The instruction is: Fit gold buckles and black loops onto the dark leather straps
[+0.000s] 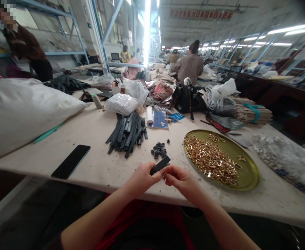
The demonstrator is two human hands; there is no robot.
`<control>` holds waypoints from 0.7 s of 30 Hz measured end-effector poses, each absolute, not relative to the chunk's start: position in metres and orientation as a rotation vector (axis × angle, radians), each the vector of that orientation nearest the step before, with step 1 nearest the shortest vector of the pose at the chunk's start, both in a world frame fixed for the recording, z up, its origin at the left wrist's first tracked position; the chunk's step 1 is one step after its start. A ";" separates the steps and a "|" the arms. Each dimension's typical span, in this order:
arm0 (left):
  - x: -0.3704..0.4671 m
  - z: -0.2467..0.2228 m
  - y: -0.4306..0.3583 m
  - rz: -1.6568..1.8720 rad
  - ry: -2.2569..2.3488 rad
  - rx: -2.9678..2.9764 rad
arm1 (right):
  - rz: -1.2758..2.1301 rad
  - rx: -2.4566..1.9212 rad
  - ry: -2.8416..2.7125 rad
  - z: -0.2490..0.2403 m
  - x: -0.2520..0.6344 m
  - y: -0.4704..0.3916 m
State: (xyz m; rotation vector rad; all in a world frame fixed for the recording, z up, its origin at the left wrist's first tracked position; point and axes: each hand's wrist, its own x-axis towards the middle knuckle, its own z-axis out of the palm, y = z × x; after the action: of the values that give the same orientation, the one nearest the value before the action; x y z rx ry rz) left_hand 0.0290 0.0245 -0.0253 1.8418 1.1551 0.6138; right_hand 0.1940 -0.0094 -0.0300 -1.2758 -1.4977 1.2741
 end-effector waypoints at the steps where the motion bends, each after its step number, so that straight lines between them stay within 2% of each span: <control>1: 0.028 -0.026 0.023 0.612 1.168 1.859 | 1.233 -1.280 -1.481 -0.032 0.192 -0.010; 5: 0.032 -0.026 0.020 0.669 1.344 1.953 | 0.888 -1.325 -1.461 -0.043 0.181 -0.013; 7: 0.037 -0.025 0.018 0.628 1.433 2.039 | 0.845 -1.347 -1.486 -0.050 0.174 -0.014; 11: 0.043 -0.023 0.017 0.508 1.373 2.139 | 0.937 -1.350 -1.407 -0.062 0.166 -0.011; 16: 0.027 -0.029 0.022 0.664 1.299 1.938 | 1.281 -1.179 -0.954 -0.068 0.174 -0.003; 21: 0.018 -0.041 0.026 0.668 1.175 1.730 | 1.364 -1.079 -0.724 -0.068 0.177 0.002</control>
State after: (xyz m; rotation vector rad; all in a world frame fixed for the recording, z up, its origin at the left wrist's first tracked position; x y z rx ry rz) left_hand 0.0180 0.0265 -0.0408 1.7302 1.1745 0.6685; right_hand 0.1768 0.0023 -0.0677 -1.0793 -0.7236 1.3645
